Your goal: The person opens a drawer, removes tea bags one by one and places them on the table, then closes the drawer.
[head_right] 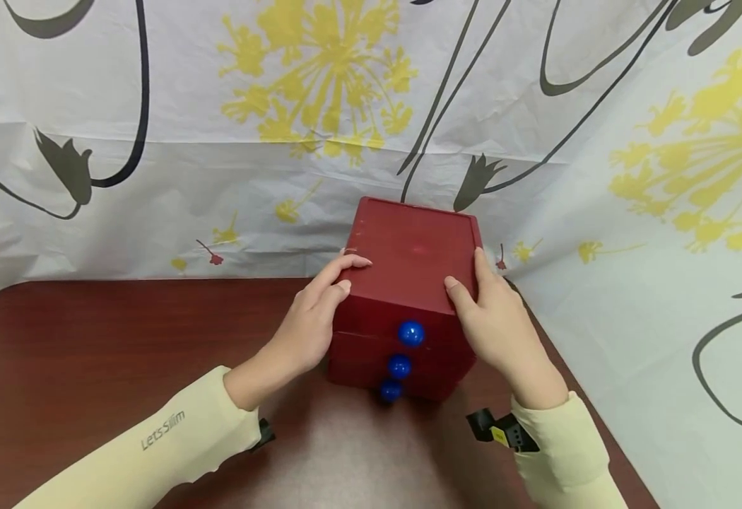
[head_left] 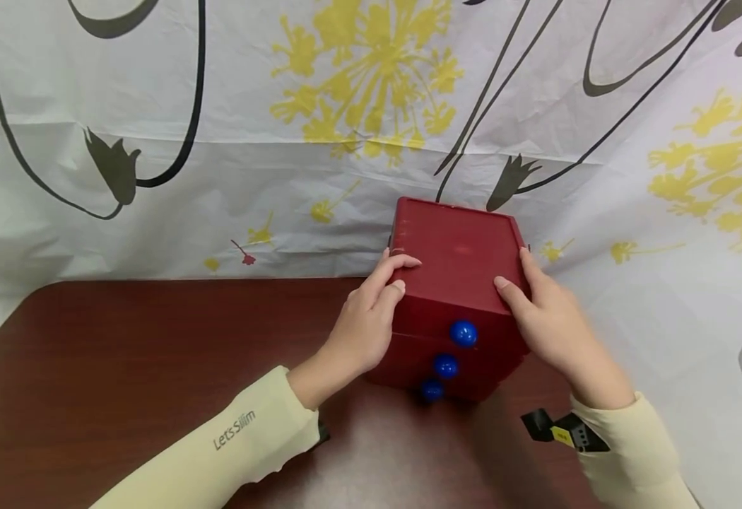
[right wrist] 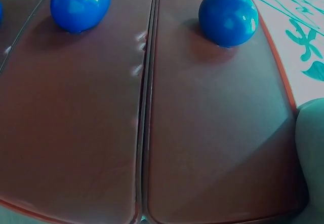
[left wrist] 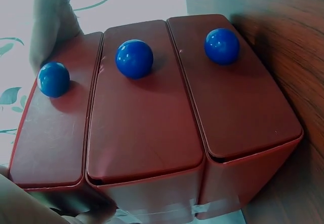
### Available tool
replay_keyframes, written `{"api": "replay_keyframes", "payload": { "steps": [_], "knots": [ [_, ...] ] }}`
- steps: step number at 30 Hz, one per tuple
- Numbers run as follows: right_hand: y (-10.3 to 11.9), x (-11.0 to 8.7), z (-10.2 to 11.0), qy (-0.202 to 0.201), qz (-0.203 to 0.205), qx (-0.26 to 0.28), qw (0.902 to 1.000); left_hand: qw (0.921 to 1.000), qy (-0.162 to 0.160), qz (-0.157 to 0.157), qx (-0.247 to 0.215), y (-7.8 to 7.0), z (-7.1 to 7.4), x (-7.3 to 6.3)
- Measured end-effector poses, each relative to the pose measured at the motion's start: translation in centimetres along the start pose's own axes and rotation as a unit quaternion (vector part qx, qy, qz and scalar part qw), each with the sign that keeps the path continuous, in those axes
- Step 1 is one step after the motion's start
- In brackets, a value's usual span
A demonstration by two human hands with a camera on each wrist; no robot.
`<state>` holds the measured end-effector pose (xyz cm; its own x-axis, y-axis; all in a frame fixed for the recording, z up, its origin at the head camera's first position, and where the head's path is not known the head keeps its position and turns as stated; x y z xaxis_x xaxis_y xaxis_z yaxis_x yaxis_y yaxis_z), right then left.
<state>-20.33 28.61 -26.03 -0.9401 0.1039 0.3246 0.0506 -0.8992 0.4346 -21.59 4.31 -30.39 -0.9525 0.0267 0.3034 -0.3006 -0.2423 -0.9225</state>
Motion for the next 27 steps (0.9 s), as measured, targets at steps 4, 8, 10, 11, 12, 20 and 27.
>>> {"api": "replay_keyframes", "payload": {
  "steps": [4, 8, 10, 11, 12, 20, 27],
  "knots": [
    [0.7, -0.2, -0.4, 0.003, 0.002, 0.006, 1.0000, 0.9999, -0.010, 0.004, 0.002, 0.1, 0.8, -0.3],
    [1.5, -0.2, -0.8, 0.003, 0.006, 0.007, 1.0000, 0.9998, -0.021, 0.006, -0.001, 0.2, 1.7, -0.6],
    [1.9, -0.1, -1.1, 0.003, 0.007, 0.012, 0.9999, 0.9995, -0.030, 0.005, 0.000, 0.2, 2.1, -0.8],
    [2.2, -0.1, -1.2, 0.003, 0.008, 0.014, 0.9999, 0.9994, -0.034, 0.007, -0.001, 0.3, 2.4, -0.9],
    [2.4, -0.1, -1.4, 0.004, 0.008, 0.016, 0.9998, 0.9992, -0.038, 0.010, -0.001, 0.4, 2.6, -1.0],
    [4.4, -0.1, -2.2, 0.009, 0.014, 0.018, 0.9997, 0.9981, -0.061, 0.003, -0.007, 0.9, 4.4, -1.3],
    [6.4, 0.0, -3.2, 0.007, 0.026, 0.029, 0.9992, 0.9966, -0.081, 0.012, -0.006, 1.2, 6.3, -2.1]
  ]
}}
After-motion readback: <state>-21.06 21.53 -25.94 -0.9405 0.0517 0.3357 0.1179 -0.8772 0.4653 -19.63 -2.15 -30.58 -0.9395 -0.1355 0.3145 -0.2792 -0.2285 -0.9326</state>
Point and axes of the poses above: each hand's wrist, its own x-axis towards the middle knuckle, its own z-axis out of the back of the hand, y = z × x, the point moved 3 cm from there along x, towards the middle knuckle, and after that the axes turned 15 degrees about -y, right-handed, at the moved point
